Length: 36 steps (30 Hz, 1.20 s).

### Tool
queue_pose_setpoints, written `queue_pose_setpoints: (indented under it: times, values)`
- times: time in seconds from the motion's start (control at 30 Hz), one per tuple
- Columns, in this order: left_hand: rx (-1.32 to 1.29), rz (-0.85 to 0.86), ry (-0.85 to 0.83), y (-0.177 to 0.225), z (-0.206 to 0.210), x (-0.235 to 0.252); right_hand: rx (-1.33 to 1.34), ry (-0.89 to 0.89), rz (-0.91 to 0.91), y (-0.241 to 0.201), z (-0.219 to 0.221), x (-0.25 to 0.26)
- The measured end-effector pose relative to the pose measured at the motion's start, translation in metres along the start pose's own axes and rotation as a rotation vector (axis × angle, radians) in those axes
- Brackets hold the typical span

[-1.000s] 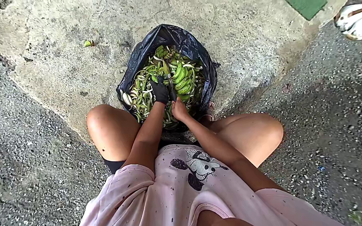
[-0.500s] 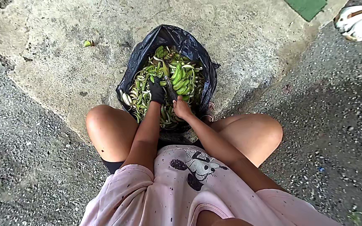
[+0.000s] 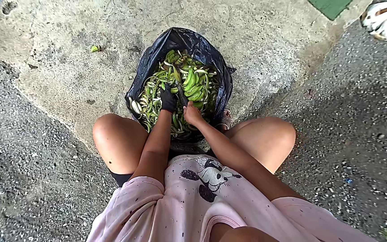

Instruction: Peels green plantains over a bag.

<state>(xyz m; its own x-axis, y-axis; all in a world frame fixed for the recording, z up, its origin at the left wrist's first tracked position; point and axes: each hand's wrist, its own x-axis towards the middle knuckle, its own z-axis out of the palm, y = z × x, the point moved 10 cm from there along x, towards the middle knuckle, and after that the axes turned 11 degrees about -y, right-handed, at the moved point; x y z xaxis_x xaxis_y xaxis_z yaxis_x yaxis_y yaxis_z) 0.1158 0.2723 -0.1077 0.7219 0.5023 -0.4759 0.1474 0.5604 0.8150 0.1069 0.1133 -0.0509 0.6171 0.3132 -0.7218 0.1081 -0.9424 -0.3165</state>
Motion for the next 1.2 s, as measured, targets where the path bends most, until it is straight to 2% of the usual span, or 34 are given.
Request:
queue_pose_setpoints:
  times: [0.2,0.4,0.57,0.73,0.8,0.87,0.97,1.13,1.2]
  values:
    - [-0.076,-0.046,-0.01,-0.006,0.0,-0.008,-0.016,0.017,-0.001,-0.003,-0.003,0.002]
    - [0.068,-0.029,-0.044,0.018,-0.002,-0.018,-0.004,0.008,-0.005,-0.002,-0.009,-0.006]
    - [0.271,0.078,-0.229,0.064,-0.002,-0.021,0.022,0.012,-0.046,-0.001,-0.016,-0.021]
    - [0.304,0.275,-0.478,0.111,0.014,-0.041,0.111,0.029,-0.065,0.007,-0.025,-0.029]
    - [0.435,0.304,-0.51,0.118,0.013,-0.045,0.135,0.054,-0.07,0.009,-0.03,-0.032]
    - [0.448,0.325,-0.499,0.117,0.005,-0.042,0.153,0.073,-0.077,0.01,-0.039,-0.036]
    - [0.435,0.272,-0.45,0.11,-0.011,-0.036,0.209,0.104,-0.09,0.013,-0.051,-0.044]
    - [0.657,-0.123,-0.336,0.069,-0.031,-0.028,0.33,0.146,-0.108,0.018,-0.071,-0.053]
    - [0.776,-0.187,-0.333,0.053,-0.03,-0.024,0.386,0.163,-0.115,0.023,-0.076,-0.055]
